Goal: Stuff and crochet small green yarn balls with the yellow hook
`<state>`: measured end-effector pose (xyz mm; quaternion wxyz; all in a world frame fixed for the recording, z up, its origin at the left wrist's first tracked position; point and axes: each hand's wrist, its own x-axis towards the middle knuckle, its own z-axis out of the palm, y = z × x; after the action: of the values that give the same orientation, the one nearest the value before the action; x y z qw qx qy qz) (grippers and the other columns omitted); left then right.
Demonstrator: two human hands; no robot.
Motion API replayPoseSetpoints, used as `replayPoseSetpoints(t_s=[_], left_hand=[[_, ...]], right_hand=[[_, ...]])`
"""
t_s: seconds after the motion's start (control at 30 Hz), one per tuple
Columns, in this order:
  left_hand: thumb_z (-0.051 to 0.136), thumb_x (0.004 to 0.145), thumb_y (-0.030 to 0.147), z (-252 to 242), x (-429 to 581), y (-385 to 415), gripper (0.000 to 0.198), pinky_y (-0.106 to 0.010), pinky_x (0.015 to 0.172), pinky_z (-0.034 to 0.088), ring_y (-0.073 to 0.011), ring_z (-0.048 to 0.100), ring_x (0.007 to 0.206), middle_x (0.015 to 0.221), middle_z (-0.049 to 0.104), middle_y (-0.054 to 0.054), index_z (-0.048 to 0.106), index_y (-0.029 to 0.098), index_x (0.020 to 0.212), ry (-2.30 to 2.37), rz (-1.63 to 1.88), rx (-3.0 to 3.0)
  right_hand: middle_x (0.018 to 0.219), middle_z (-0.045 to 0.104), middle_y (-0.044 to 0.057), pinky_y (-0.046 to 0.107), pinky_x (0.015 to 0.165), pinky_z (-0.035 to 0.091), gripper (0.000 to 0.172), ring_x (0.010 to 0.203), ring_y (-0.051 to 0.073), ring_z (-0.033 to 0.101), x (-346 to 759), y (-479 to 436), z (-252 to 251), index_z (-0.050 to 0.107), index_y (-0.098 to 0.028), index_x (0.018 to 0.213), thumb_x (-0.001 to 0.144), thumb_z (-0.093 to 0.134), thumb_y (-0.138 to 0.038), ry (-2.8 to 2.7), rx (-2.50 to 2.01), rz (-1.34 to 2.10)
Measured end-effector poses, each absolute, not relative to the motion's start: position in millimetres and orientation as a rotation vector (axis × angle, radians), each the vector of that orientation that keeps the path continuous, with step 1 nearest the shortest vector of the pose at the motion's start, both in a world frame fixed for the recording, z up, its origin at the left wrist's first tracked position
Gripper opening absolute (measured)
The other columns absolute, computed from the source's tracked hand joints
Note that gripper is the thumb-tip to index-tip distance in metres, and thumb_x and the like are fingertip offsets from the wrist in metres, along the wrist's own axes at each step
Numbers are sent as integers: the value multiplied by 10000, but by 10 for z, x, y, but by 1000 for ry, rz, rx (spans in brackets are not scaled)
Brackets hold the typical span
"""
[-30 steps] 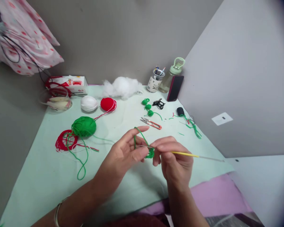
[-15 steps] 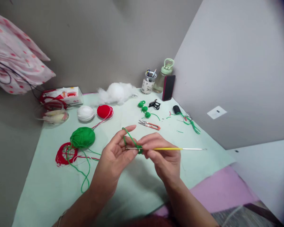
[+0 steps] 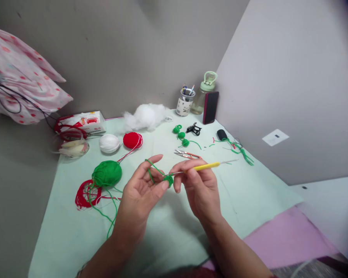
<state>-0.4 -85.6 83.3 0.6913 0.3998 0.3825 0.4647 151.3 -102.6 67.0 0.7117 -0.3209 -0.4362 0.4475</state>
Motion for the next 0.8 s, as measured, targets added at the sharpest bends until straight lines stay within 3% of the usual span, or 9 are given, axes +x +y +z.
replayPoseSetpoints(t_s=[0.17, 0.43, 0.7, 0.8], left_hand=[[853, 852, 280, 816, -28, -817, 495, -216, 804, 531, -122, 626, 862, 898, 639, 22, 714, 310, 1326, 851, 1023, 939], [828, 864, 242, 819, -22, -808, 489, -234, 817, 533, -128, 644, 857, 870, 640, 31, 688, 281, 1330, 904, 1068, 1036], [813, 857, 208, 832, -13, -843, 457, -245, 827, 499, -125, 589, 813, 845, 652, 38, 707, 274, 1297, 1037, 1115, 1197], [845, 820, 206, 847, 4, -862, 473, -237, 777, 492, -118, 548, 755, 811, 640, 44, 723, 262, 1274, 1065, 1110, 1179]], right_hand=[[860, 792, 15, 266, 545, 577, 213, 517, 108, 658, 1551, -1037, 679, 664, -225, 952, 1039, 650, -419, -950, -742, 1026], [1011, 780, 40, 309, 668, 612, 181, 681, 131, 711, 1571, -1131, 654, 734, -250, 1091, 1088, 553, -249, -1195, -776, 714], [865, 772, 42, 334, 756, 633, 207, 877, 198, 765, 1607, -1139, 672, 724, -235, 1148, 1080, 538, -175, -1454, -785, 401], [929, 789, 52, 290, 731, 634, 205, 886, 182, 770, 1605, -1165, 665, 736, -237, 1120, 1073, 548, -169, -1603, -906, 218]])
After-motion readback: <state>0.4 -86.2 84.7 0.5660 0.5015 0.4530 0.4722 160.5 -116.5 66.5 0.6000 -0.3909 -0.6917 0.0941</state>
